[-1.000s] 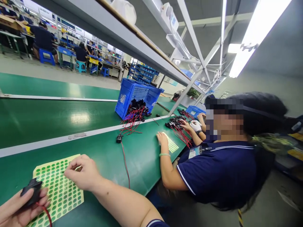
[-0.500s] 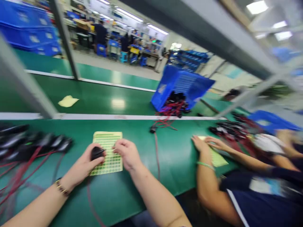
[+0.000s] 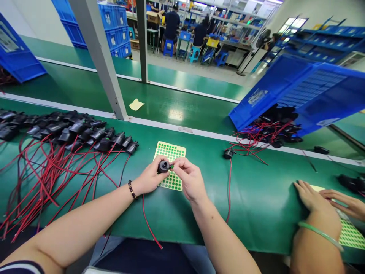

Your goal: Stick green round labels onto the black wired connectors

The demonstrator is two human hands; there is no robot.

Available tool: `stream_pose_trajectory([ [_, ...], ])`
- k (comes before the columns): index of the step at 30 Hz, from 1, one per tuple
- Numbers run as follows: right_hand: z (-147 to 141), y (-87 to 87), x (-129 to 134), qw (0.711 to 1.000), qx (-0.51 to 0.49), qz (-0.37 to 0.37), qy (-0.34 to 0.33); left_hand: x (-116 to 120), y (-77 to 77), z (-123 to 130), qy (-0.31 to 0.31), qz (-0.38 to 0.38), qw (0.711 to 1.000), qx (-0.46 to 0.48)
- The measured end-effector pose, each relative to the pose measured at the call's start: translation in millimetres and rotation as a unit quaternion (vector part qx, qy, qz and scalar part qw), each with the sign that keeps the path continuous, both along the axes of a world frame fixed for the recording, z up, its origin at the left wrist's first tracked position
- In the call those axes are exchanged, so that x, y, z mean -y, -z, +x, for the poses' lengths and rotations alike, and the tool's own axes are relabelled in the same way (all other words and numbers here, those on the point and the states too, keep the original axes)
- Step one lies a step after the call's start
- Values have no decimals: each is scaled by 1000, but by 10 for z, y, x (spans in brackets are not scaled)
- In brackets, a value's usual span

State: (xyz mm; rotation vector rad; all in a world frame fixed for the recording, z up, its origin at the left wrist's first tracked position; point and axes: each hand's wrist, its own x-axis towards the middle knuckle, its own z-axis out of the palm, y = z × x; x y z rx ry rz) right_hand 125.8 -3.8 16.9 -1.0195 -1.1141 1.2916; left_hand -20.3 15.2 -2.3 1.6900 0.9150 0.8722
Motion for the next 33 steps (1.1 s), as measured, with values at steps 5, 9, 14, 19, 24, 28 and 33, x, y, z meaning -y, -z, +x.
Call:
stream_pose_trajectory([
  [5, -33, 19, -8, 1000, 12, -8, 23, 0, 20, 11, -13, -2, 1000, 3],
  [9, -90, 42, 11, 998, 43, 7, 37, 18, 46, 24, -42, 29, 999, -10],
  [14, -127, 71, 15, 997, 55, 35, 45, 30, 78, 54, -56, 48, 997, -5],
  [19, -154, 83, 9, 993, 76, 64, 57, 40, 98, 58, -62, 67, 996, -9],
  [24, -175, 84, 21, 989, 102, 83, 73, 53, 118, 52, -71, 90, 993, -12],
  [28, -174, 81, 31, 987, 112, 84, 74, 58, 121, 55, -75, 96, 992, -24],
  [33, -187, 90, 35, 984, 126, 99, 82, 58, 124, 56, -78, 96, 992, -25],
])
